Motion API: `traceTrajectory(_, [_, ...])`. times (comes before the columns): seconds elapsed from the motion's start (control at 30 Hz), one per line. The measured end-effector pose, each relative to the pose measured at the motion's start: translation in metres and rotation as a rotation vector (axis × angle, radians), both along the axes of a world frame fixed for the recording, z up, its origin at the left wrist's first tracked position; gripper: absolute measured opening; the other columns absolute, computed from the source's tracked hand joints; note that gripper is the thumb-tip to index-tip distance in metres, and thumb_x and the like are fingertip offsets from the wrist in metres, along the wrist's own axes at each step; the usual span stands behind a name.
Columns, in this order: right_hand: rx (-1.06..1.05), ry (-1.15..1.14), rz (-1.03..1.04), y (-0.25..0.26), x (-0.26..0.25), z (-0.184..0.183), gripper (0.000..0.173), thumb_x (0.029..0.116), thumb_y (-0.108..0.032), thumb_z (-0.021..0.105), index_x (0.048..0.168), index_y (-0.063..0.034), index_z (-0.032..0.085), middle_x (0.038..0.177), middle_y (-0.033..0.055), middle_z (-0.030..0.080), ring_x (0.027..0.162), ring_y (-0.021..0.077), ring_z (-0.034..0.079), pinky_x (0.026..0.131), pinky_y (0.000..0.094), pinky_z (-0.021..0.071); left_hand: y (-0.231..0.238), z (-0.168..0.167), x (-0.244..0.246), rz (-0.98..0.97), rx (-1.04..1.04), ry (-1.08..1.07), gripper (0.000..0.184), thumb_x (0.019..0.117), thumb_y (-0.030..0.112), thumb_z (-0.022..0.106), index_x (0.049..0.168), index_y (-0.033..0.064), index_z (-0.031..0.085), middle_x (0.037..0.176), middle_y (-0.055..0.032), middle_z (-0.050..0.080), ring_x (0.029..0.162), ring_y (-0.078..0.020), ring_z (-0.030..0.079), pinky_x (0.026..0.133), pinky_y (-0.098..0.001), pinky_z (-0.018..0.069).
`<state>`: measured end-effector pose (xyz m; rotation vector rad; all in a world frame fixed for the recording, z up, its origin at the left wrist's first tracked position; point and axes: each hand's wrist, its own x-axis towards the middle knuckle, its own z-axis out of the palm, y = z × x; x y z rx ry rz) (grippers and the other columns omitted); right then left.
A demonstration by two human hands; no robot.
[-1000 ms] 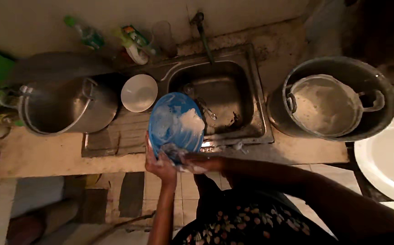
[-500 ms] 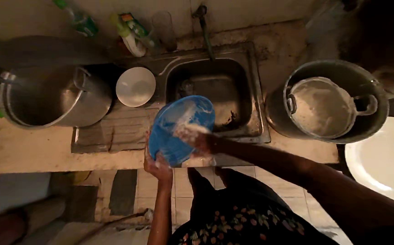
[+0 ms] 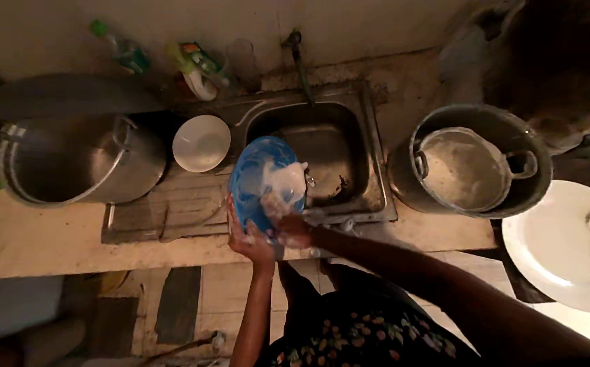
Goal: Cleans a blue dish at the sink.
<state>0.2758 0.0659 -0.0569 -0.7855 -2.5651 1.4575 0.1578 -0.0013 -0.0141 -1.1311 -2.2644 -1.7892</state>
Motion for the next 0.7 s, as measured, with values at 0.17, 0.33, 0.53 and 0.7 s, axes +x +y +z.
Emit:
traceTrajectory(0.17, [0.075, -0.068, 0.199, 0.0, 0.007, -0.007, 0.068, 0.1046, -0.046, 0.052, 0.153, 0.0008, 0.042, 0.157, 0.021, 0.044, 0.146, 0.0356, 0.042, 0.121, 0.0529, 0.0325, 0.004, 0.019, -0.023, -0.071, -0.036, -0.096, 0.041, 0.0868, -0.009, 0.052, 0.126, -0.0201, 0.057, 0.138, -0.0331, 0.056, 0.127, -0.0292, 0.06, 0.107, -0.0356, 0.0492])
traceTrajectory(0.33, [0.277, -0.192, 0.181, 0.009, 0.009, -0.002, 0.04, 0.0986, -0.014, 0.059, 0.134, 0.0048, 0.059, 0.131, 0.0284, 0.062, 0.122, 0.0463, 0.06, 0.101, 0.0627, 0.0476, 0.027, 0.037, -0.03, -0.207, -0.265, -0.168, 0.046, 0.0954, -0.005, 0.053, 0.141, -0.0107, 0.05, 0.144, -0.0252, 0.055, 0.129, -0.0262, 0.059, 0.108, -0.0384, 0.0477])
traceTrajectory(0.53, [-0.012, 0.055, 0.29, -0.017, 0.006, 0.013, 0.055, 0.1014, -0.033, 0.061, 0.141, 0.0045, 0.054, 0.148, 0.0249, 0.052, 0.137, 0.0415, 0.049, 0.114, 0.0584, 0.0384, -0.022, 0.008, -0.014, -0.072, -0.062, -0.062, 0.05, 0.0885, -0.004, 0.048, 0.136, -0.0194, 0.05, 0.145, -0.0318, 0.051, 0.131, -0.0285, 0.058, 0.112, -0.0361, 0.0459])
traceTrajectory(0.7, [0.252, -0.186, 0.217, 0.055, 0.011, -0.021, 0.085, 0.104, -0.067, 0.02, 0.165, -0.0082, 0.017, 0.172, 0.0142, 0.013, 0.157, 0.0345, 0.018, 0.124, 0.0613, 0.0214, -0.031, 0.009, -0.019, -0.052, -0.091, -0.066, 0.047, 0.0865, -0.005, 0.049, 0.132, -0.0173, 0.055, 0.14, -0.0283, 0.057, 0.128, -0.0267, 0.061, 0.109, -0.0354, 0.0484])
